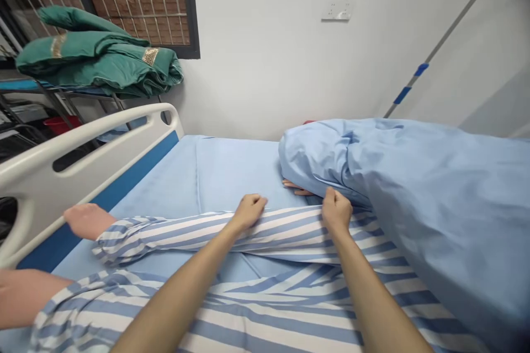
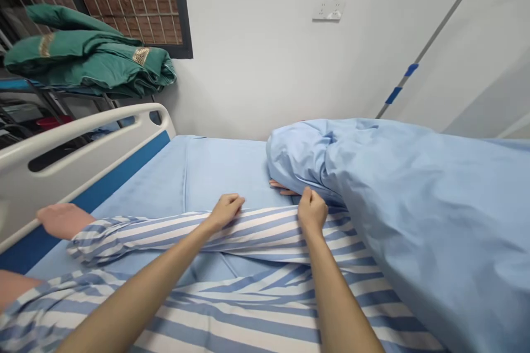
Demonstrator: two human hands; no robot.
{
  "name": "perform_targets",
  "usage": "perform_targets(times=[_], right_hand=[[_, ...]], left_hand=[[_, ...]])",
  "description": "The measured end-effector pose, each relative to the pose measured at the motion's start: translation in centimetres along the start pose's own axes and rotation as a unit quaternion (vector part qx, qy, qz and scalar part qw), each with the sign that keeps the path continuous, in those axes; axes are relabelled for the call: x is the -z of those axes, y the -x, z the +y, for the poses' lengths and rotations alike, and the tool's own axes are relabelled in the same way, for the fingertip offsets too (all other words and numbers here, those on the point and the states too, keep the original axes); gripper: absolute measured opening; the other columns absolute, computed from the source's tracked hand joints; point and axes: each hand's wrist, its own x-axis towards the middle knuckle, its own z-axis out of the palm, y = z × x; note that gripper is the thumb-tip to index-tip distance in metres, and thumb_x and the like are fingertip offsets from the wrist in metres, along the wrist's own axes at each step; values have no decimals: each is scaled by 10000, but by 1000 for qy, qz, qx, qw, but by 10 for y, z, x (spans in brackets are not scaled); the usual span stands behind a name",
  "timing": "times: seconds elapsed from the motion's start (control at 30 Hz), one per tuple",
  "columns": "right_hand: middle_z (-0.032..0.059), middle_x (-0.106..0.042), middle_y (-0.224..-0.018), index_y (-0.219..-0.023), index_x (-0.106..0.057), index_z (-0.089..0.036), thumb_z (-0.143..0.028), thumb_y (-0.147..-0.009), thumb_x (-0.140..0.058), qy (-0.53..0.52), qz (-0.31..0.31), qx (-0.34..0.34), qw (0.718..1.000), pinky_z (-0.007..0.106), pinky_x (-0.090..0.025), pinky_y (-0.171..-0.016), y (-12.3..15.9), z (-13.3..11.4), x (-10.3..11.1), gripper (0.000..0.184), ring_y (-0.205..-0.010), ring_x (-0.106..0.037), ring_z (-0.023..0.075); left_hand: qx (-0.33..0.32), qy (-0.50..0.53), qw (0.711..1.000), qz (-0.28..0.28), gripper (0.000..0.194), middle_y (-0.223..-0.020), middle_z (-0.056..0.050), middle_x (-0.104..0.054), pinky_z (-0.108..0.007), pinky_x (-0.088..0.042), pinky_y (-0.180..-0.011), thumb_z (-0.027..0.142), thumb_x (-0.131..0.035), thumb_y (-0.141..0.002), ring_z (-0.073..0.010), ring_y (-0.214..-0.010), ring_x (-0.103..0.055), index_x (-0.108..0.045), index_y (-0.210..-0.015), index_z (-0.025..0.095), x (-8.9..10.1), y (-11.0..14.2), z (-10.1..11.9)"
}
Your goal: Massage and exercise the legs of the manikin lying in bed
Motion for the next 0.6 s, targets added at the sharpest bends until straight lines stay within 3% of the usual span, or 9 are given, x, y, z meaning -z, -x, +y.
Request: perform_targets(times=[0.07,0.17,0.27,0.4,0.5,0.6], right_hand=[[61,-517,-551,-568,-469,-165,-413,-839,-303,4,-4,1,1000,266,-224,-535,0,-1,0,403,-528,-346,138],[59,-506,-540,-564,-466,-166,-418,-836,-303,15,-2,0,1000,268,-221,-528,0,-1,-1,405,-521,-340,139],[58,-508,-535,-561,-469,-166,-432,-838,-301,24,-4,5,1000,267,-228,-523,1,0,-3,420,-520,-348,140],[79,-549,-567,-567,-501,-158,-436,-847,-291,50,-9,14,999,268,-248,-523,2,0,-4,447,-532,-381,148],[120,-605,-647,-633,-578,-143,-425,-856,-283,99,-32,2,995,274,-266,-534,0,-2,-2,465,-563,-433,169],[157,-642,-749,-733,-647,-136,-393,-851,-309,168,-82,-19,982,284,-272,-542,3,-18,-6,440,-588,-484,188]], left_hand=[[22,-39,998,48,363,-464,42,-363,-229,-289,-545,407,-407,-764,-93,-508,-369,-402,-491,167,55,23,-22],[65,-71,982,164,378,-470,43,-356,-228,-282,-540,440,-428,-755,-96,-515,-359,-377,-493,171,133,62,-55],[86,-87,967,224,407,-468,42,-336,-228,-280,-544,465,-410,-772,-97,-508,-339,-350,-493,174,183,91,-86],[105,-192,939,267,385,-483,38,-300,-227,-239,-543,433,-375,-799,-100,-523,-340,-321,-524,170,200,102,-111],[138,-265,917,265,359,-490,28,-351,-237,-203,-538,404,-364,-804,-107,-537,-347,-350,-534,168,196,100,-112],[149,-280,914,252,344,-508,20,-394,-249,-176,-533,389,-353,-809,-110,-542,-351,-367,-543,170,195,100,-107]])
